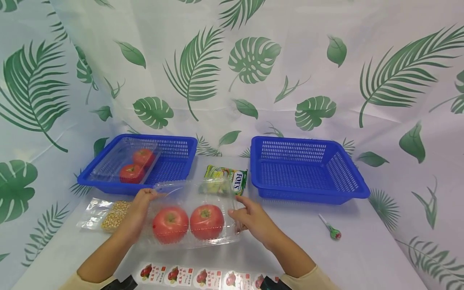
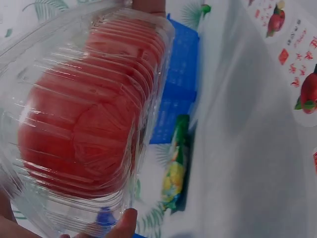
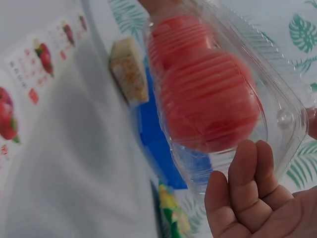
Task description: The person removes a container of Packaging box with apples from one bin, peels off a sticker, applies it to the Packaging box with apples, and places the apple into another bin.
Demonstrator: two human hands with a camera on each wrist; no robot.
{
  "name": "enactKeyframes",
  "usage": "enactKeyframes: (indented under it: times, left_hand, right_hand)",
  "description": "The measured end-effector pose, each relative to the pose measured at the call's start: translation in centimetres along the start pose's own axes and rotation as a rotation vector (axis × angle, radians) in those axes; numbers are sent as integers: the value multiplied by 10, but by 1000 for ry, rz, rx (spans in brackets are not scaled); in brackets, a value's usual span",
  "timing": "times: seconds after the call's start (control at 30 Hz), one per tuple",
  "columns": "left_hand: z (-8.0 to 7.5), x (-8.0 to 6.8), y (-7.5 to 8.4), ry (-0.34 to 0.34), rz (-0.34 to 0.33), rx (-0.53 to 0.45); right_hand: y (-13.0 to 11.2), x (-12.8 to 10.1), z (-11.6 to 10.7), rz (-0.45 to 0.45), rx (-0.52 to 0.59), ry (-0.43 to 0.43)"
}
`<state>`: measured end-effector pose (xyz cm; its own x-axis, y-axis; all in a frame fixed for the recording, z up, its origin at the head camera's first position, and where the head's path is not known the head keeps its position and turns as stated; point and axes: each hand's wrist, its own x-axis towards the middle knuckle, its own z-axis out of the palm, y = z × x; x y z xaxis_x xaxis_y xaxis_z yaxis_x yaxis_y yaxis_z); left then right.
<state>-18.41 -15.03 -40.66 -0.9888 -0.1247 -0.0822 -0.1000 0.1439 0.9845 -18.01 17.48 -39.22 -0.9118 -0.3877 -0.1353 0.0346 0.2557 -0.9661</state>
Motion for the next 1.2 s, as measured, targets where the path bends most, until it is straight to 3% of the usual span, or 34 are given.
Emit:
enactKeyframes:
  times: [0.27, 0.4, 0.63, 0.93, 1.2]
  left_hand:
    - [16, 6, -13, -40, 18, 42]
    - [22, 14, -17, -104, 31, 3]
    - [32, 18, -23, -202, -6, -86]
    - [50, 19, -32, -218, -21, -41]
    - [58, 27, -42, -243, -18, 26]
  right_hand:
    - [26, -10, -10, 28, 67, -35]
    - [37, -13, -15, 13, 81, -33]
    - [55, -16, -25, 38, 93, -43]
    - [71, -31, -39, 48, 171, -154]
    - [82, -27, -43, 37, 174, -140]
